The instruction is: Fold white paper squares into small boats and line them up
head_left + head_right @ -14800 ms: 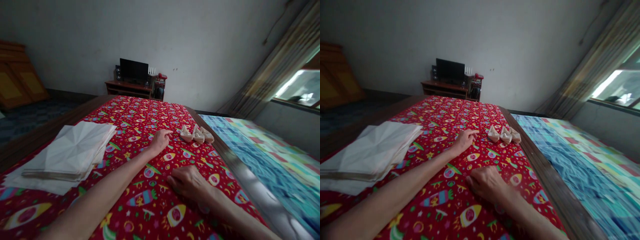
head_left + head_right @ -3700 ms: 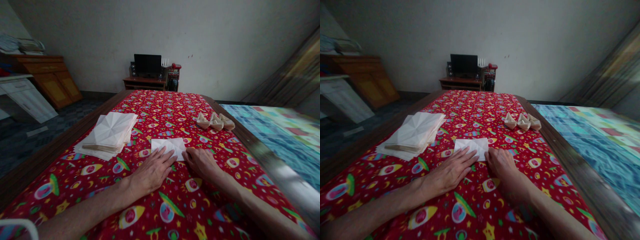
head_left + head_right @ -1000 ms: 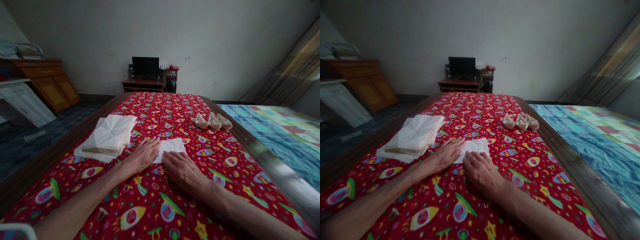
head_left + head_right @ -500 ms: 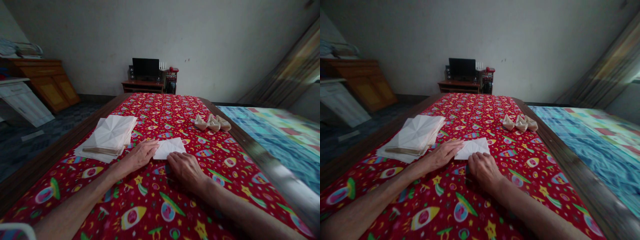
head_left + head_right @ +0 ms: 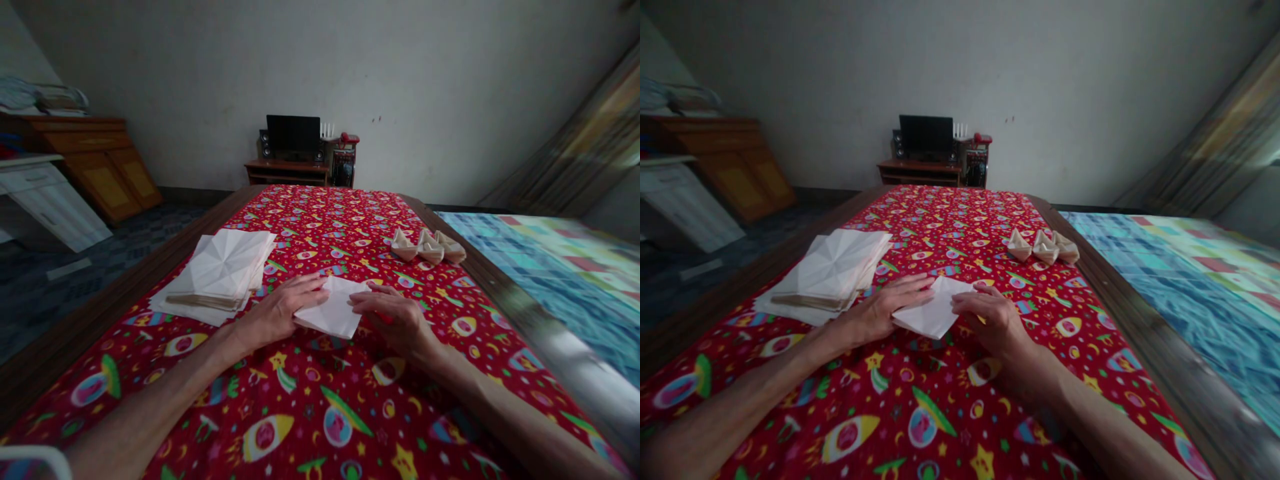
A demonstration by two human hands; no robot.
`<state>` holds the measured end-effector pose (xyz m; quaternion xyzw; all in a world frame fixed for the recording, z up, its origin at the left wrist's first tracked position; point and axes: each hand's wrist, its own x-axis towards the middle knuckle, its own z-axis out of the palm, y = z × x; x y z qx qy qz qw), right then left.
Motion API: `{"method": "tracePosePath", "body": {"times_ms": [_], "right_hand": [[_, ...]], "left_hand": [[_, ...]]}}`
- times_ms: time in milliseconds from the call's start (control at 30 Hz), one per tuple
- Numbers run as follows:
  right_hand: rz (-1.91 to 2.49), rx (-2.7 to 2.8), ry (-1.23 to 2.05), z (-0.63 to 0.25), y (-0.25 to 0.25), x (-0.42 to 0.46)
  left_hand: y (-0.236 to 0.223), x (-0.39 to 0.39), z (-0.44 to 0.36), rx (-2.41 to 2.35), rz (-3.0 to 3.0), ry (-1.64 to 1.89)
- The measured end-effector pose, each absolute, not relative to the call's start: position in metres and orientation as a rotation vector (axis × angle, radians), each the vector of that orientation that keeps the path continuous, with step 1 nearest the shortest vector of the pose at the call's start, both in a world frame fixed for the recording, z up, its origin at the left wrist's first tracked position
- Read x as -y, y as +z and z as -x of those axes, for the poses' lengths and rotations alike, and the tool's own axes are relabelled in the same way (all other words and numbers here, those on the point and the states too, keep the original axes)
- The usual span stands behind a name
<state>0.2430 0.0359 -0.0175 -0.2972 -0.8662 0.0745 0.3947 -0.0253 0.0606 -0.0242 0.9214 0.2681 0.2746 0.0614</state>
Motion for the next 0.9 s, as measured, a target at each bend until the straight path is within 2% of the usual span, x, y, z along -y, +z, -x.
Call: {"method": "tracePosePath", "body": {"times_ms": [133,333,500,733,900], "right_hand": [[0.858,2.240,0.285,-0.247,-0.021,-0.035],[0.865,2.438,0.137,-0.257,-0.025,-0.030],[0.876,2.470,0.130,-0.257,-0.024,-0.024],[1.072,2.345,0.366,-0.250,-0.020,-0.024],[1.371,2.233,0.402,-0.244,-0.020,-0.026]], "left_hand": [[-0.015,-0.050,0.020,-0.728,-2.824,0.858],[-0.019,-0.035,0.016,-0.771,-2.843,0.809],[-0.024,-0.034,0.014,-0.786,-2.732,0.917],[-0.025,-0.037,0.011,-0.979,-2.512,0.961],[-0.024,-0.039,0.008,-1.187,-2.382,0.946]]}}
